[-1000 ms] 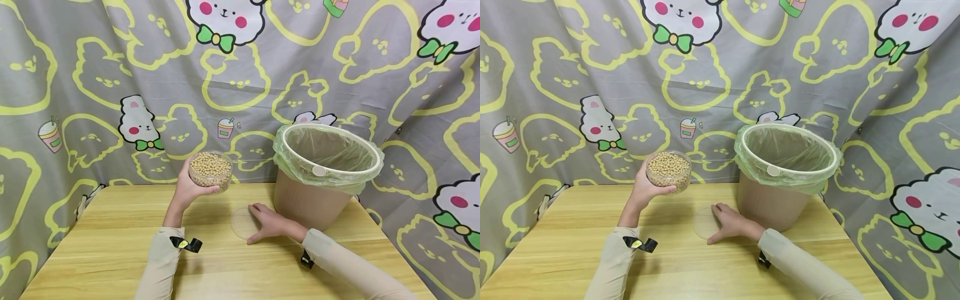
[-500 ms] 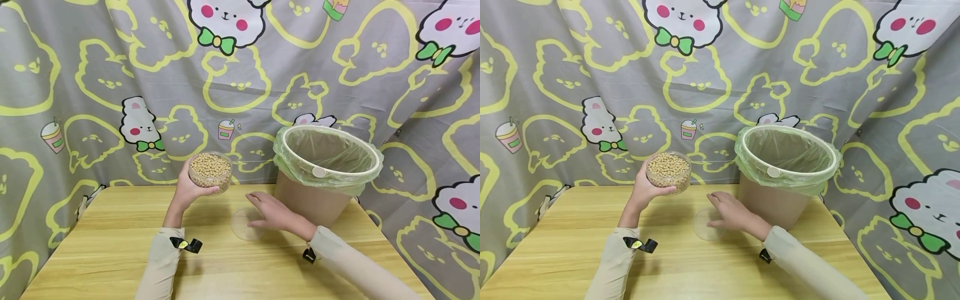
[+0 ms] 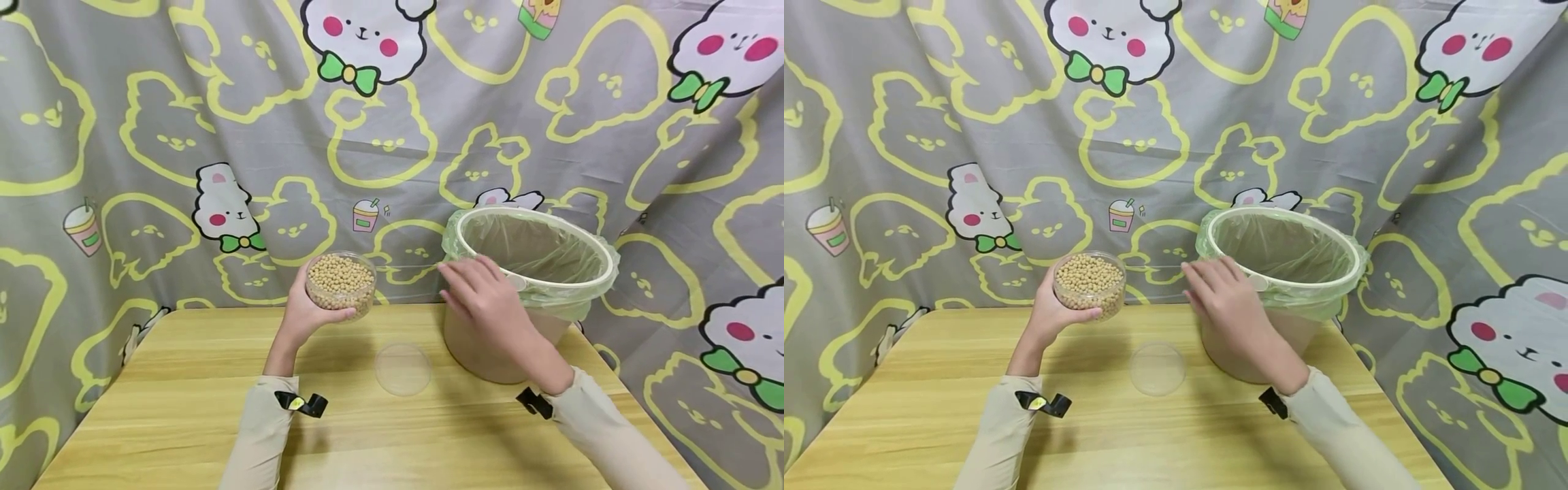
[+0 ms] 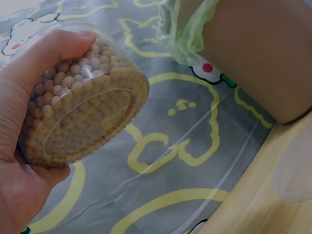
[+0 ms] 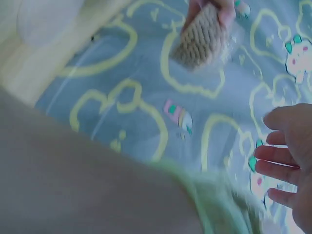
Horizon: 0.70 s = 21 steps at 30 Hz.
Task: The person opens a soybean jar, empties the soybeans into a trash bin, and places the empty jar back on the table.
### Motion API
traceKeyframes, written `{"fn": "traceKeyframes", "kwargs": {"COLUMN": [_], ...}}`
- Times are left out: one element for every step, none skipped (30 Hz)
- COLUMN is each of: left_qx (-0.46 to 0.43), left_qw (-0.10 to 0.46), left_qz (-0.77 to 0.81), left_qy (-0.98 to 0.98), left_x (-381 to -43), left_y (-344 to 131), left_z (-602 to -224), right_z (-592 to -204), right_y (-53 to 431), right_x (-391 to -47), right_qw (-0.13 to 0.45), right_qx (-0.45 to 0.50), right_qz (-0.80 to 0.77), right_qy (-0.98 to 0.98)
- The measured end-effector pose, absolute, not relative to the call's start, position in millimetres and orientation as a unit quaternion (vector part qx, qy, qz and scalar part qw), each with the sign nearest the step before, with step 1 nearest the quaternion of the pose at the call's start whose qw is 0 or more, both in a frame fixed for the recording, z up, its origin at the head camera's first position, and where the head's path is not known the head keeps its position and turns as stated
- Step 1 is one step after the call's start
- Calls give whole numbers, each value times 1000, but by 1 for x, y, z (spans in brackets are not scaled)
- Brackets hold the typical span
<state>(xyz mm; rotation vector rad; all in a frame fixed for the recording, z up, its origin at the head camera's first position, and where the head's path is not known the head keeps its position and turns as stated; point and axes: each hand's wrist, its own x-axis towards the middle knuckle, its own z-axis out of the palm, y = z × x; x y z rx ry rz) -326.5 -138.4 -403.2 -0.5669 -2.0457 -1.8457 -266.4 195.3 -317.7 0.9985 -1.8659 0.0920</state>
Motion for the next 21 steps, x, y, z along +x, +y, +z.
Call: {"fn": "traceKeyframes", "kwargs": {"left_qx": [-198, -198, -197, -197, -197, -197, -197, -196, -194, -192, -191, -190, -188, -186, -183, -181, -181, -178, -174, -172, -169], "left_qw": [164, 164, 165, 165, 166, 166, 167, 169, 172, 174, 177, 179, 181, 183, 183, 184, 184, 184, 183, 184, 186], "left_qz": [-647, -647, -648, -649, -649, -650, -650, -650, -651, -652, -653, -655, -658, -661, -665, -668, -672, -675, -678, -679, -678], "left_qy": [-718, -718, -717, -716, -716, -715, -715, -715, -713, -713, -712, -709, -707, -704, -700, -698, -695, -692, -691, -690, -691], "left_x": [-326, -326, -326, -326, -325, -325, -325, -324, -324, -324, -324, -323, -323, -324, -324, -324, -325, -326, -326, -327, -328], "left_y": [-138, -137, -137, -136, -135, -134, -132, -131, -130, -128, -126, -123, -121, -118, -116, -113, -111, -108, -106, -103, -101], "left_z": [-403, -404, -404, -404, -404, -403, -403, -403, -403, -402, -401, -401, -400, -399, -398, -396, -394, -392, -388, -385, -381], "right_z": [-315, -313, -312, -312, -311, -312, -312, -313, -314, -315, -316, -317, -318, -319, -319, -320, -320, -320, -320, -319, -319], "right_y": [200, 205, 209, 214, 218, 222, 226, 230, 233, 237, 240, 242, 245, 247, 249, 251, 252, 253, 254, 254, 254], "right_x": [-266, -266, -267, -267, -268, -268, -269, -270, -271, -271, -272, -272, -272, -273, -273, -272, -272, -272, -272, -271, -271], "right_qw": [508, 522, 533, 541, 547, 551, 555, 557, 560, 562, 565, 568, 572, 575, 577, 578, 579, 579, 578, 577, 577], "right_qx": [402, 394, 384, 375, 367, 360, 355, 351, 347, 343, 339, 334, 330, 326, 323, 322, 322, 322, 324, 326, 329], "right_qz": [34, 29, 22, 15, 8, 1, -4, -7, -10, -14, -16, -17, -19, -21, -23, -22, -21, -19, -17, -14, -10], "right_qy": [-761, -756, -753, -752, -752, -752, -752, -752, -753, -753, -753, -752, -751, -750, -750, -750, -749, -749, -749, -748, -748]}}
